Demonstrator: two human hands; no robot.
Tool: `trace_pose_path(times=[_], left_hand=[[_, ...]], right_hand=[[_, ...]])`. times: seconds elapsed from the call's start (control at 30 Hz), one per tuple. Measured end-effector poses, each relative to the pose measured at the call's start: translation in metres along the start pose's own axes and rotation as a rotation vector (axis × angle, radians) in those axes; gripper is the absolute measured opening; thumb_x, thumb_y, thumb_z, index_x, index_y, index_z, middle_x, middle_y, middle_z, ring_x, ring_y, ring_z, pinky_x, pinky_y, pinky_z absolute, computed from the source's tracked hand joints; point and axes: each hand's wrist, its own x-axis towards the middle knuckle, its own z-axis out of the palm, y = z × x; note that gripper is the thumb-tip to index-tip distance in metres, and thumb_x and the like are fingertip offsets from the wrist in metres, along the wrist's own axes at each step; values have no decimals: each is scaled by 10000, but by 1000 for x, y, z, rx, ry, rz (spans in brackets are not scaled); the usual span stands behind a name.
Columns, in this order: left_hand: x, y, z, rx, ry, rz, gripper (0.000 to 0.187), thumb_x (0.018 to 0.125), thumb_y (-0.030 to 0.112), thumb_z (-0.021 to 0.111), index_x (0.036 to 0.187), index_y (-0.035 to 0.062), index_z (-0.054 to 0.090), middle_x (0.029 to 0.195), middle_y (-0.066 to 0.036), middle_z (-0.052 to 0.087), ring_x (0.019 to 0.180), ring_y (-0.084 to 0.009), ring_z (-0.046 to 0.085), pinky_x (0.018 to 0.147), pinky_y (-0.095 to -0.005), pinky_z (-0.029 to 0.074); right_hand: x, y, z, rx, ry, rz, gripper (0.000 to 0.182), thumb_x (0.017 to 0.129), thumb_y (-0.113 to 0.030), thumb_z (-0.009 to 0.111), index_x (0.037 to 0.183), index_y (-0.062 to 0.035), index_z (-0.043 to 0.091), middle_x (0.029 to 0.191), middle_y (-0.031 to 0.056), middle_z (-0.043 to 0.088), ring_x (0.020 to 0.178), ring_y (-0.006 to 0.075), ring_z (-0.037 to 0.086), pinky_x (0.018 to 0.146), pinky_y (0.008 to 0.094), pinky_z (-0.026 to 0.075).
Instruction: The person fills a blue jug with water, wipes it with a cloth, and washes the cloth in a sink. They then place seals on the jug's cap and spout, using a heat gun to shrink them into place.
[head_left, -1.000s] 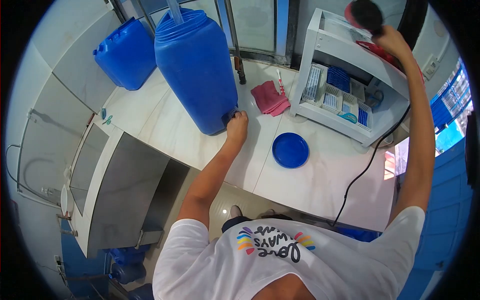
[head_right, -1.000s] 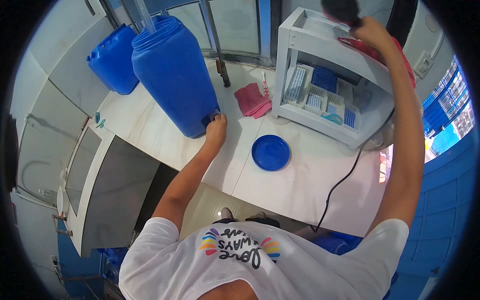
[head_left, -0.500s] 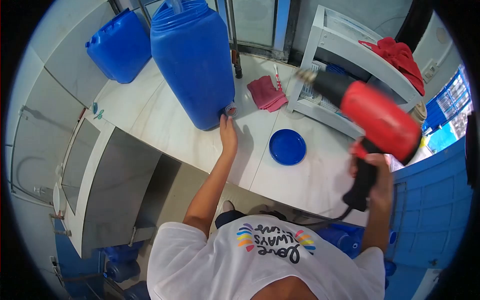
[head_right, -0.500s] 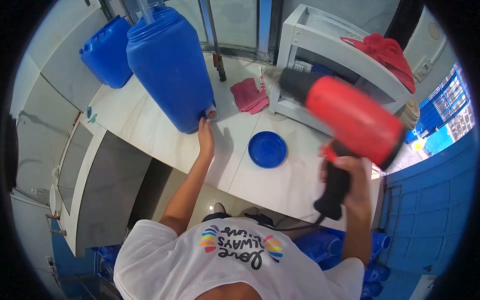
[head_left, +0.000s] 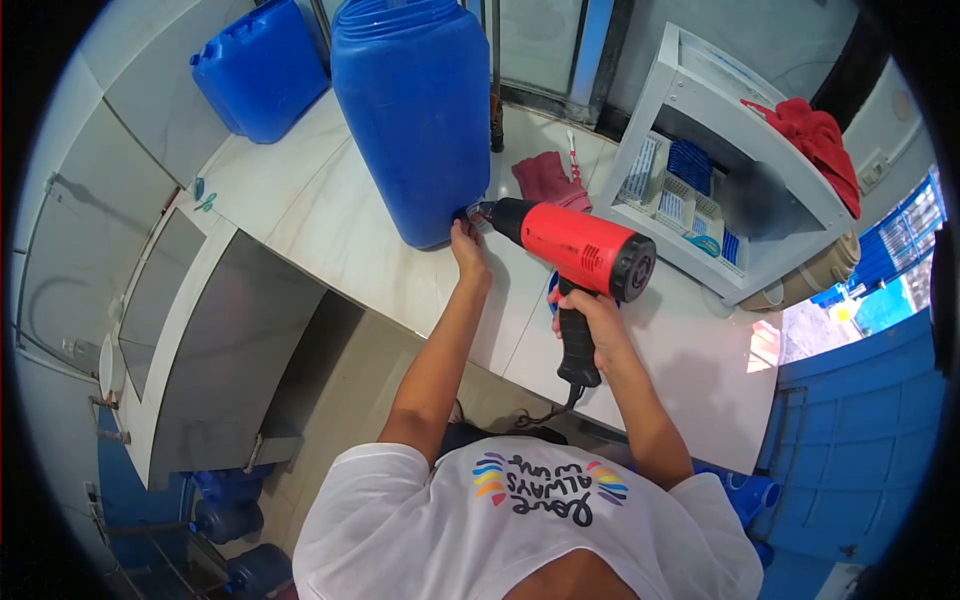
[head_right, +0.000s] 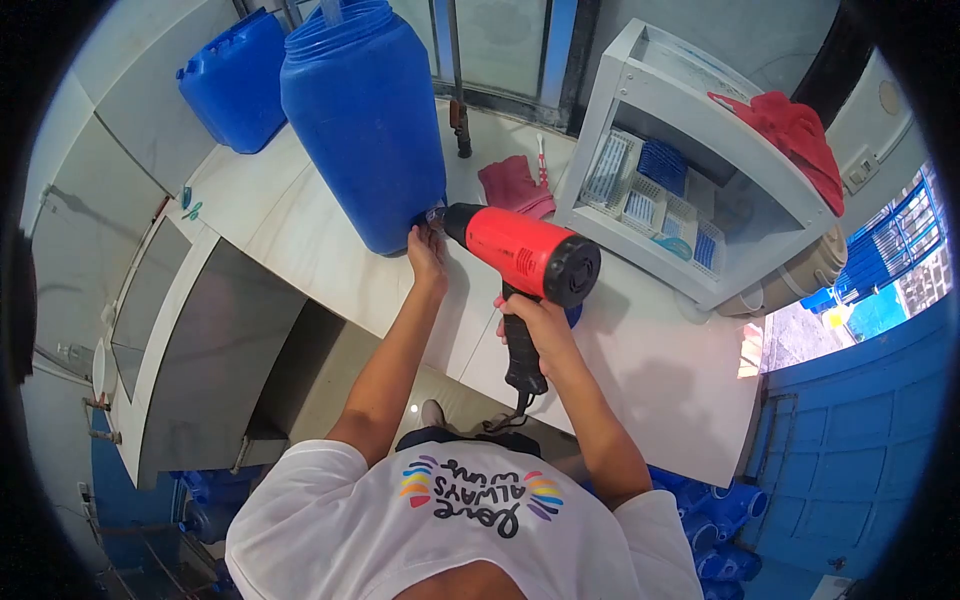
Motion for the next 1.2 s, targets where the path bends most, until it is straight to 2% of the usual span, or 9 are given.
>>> trace_pose_path(times=[0.27,0.5,0.57,0.63,0.8,0.9,1.0,1.07,1.2], left_hand=[[-1,3,3,3,37,-18,434,939,376,283,1201,97,488,1200,25,523,1070,-103,432,918,-272,263],[2,4,0,50,14,-36,441,933,369,260,1206,107,488,1220,26,517,1035,-101,432,883,-272,280],[6,1,-4,36,14,-46,438,932,350,250,1214,115,488,1254,14,508,1095,-104,428,922,-274,271],[6,0,-5,15,15,-47,456,930,352,248,1222,96,486,1257,-4,514,1122,-124,431,944,-280,268],[-2,7,-4,40,-71,-39,473,927,341,255,1247,60,460,1303,-31,493,1200,-156,407,1009,-302,224],[3,1,-5,-78,21,-23,476,926,336,269,1257,44,447,1314,-42,481,1204,-166,406,1026,-313,209],[1,2,-2,-125,60,-21,446,926,330,283,1217,46,465,1270,-47,500,1146,-169,436,998,-308,264],[-1,4,-1,-184,48,-34,400,925,325,301,1162,57,482,1152,-56,525,1060,-168,468,963,-304,317],[-2,2,-2,-299,68,-86,343,918,300,349,1131,65,479,1039,-56,520,1001,-157,483,928,-309,364]], right_hand=[[17,-7,2,-4,19,-25,223,701,-131,580,877,3,556,738,84,577,533,148,563,489,271,477],[18,-1,-8,16,47,26,216,691,-131,581,850,14,556,717,88,573,504,156,554,471,278,472],[18,5,-10,11,55,42,213,691,-130,579,846,15,556,712,88,571,505,158,554,469,280,471],[19,11,-14,30,15,90,291,696,-128,601,940,17,540,790,99,593,518,168,564,473,289,476],[15,10,-2,59,0,66,264,696,-118,584,919,16,543,788,95,585,522,164,561,472,286,477],[18,4,2,58,-2,38,250,692,-112,569,907,14,546,788,91,578,515,163,554,466,284,472],[20,2,0,51,8,17,256,694,-111,565,916,15,548,785,92,581,516,164,556,463,283,470],[20,1,-2,50,13,14,259,695,-111,563,921,16,549,784,94,582,517,165,558,461,282,468],[2,-15,-5,34,7,-14,256,701,-135,583,906,16,558,752,93,581,511,163,559,461,275,468]])
